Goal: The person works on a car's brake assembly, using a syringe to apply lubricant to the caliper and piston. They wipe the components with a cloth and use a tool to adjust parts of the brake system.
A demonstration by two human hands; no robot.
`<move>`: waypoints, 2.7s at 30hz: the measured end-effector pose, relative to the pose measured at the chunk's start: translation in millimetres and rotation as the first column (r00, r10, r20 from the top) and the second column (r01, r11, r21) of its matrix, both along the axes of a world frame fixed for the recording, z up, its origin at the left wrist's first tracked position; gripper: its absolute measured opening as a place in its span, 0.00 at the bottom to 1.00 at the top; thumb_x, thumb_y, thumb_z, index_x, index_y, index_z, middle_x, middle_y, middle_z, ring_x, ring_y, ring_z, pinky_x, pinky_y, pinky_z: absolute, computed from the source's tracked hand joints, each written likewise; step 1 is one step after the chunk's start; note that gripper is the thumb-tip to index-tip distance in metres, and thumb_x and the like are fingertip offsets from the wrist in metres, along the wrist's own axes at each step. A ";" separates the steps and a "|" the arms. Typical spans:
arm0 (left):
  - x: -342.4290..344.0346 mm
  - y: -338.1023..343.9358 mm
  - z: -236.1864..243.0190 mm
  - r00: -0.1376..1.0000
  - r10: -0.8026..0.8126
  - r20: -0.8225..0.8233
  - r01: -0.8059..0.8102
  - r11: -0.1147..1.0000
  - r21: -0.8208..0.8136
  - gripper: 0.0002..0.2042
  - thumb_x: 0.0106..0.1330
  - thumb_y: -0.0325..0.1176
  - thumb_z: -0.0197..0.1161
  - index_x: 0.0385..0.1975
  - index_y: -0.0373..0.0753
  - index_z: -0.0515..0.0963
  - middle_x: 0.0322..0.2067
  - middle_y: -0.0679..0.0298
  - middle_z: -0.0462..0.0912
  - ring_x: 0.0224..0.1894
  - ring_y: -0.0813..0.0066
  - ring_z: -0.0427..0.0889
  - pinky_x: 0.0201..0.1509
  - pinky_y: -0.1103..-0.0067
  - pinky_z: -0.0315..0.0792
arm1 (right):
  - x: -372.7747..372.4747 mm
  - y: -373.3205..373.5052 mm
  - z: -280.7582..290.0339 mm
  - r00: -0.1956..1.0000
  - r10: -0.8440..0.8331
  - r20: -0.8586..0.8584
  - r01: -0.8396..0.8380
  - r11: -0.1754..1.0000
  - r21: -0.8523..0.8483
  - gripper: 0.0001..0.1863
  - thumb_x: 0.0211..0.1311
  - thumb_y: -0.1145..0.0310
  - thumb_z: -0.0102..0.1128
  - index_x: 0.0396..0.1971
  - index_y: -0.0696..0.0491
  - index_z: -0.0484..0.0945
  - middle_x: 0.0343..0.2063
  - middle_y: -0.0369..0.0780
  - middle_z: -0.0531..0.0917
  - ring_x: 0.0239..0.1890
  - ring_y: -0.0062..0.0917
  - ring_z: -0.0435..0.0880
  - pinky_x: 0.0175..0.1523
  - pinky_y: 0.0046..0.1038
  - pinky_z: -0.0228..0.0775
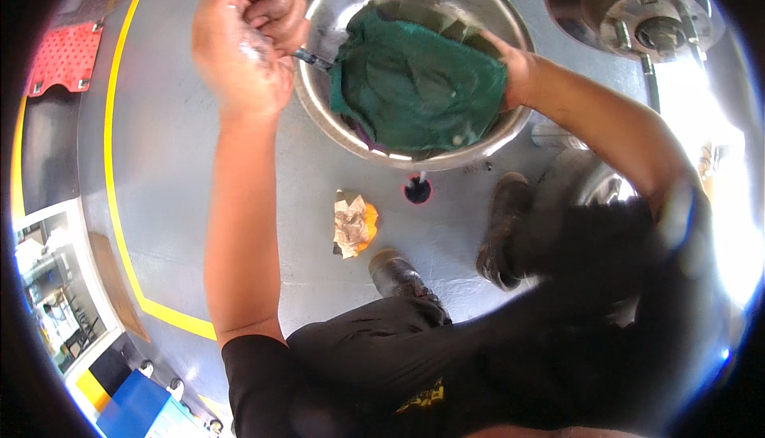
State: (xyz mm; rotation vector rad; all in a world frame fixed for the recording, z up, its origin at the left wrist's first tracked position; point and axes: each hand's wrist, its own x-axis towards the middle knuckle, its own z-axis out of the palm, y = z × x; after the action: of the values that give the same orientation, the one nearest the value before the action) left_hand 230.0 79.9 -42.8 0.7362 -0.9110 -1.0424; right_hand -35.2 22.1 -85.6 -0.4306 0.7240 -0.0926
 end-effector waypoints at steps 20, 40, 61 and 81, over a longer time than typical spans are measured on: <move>-19.0 -21.1 -0.8 0.853 -0.211 -0.477 0.296 0.949 0.110 0.20 0.79 0.46 0.47 0.43 0.33 0.75 0.20 0.74 0.55 0.16 0.86 0.49 0.17 0.85 0.46 | -52.6 -35.7 -61.2 0.879 0.201 -0.432 -0.377 0.847 -0.374 0.32 0.73 0.41 0.47 0.64 0.51 0.72 0.60 0.48 0.77 0.61 0.38 0.77 0.68 0.42 0.67; 57.6 95.7 -43.8 0.945 0.032 -0.327 0.087 0.935 0.344 0.19 0.76 0.48 0.53 0.44 0.35 0.73 0.21 0.74 0.57 0.18 0.85 0.52 0.19 0.84 0.47 | 76.8 95.2 -35.2 0.415 0.469 -0.780 -0.631 -0.469 -0.618 0.15 0.67 0.65 0.57 0.49 0.56 0.77 0.46 0.47 0.82 0.52 0.43 0.81 0.56 0.42 0.74; 72.8 190.8 -135.1 0.698 0.464 -0.545 -0.179 0.850 0.495 0.21 0.78 0.51 0.46 0.38 0.38 0.75 0.18 0.74 0.54 0.16 0.84 0.48 0.17 0.83 0.45 | 125.2 164.2 -149.0 0.947 0.243 -0.211 -0.305 0.885 -0.352 0.10 0.68 0.62 0.58 0.37 0.55 0.78 0.34 0.37 0.82 0.34 0.23 0.83 0.39 0.27 0.77; 68.9 179.6 -90.6 0.487 0.601 -0.633 -0.361 0.799 0.481 0.19 0.77 0.47 0.43 0.35 0.38 0.74 0.18 0.73 0.55 0.16 0.82 0.50 0.17 0.82 0.47 | 155.2 179.7 -37.2 0.985 0.137 0.102 0.002 0.587 -0.809 0.20 0.72 0.71 0.55 0.61 0.58 0.75 0.52 0.44 0.80 0.49 0.21 0.80 0.50 0.24 0.75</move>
State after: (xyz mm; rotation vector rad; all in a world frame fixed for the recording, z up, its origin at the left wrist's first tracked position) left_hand 298.9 259.5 -133.4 0.6343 0.2297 -0.8327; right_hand 120.1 201.8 -122.8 -1.3319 0.4671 -0.3949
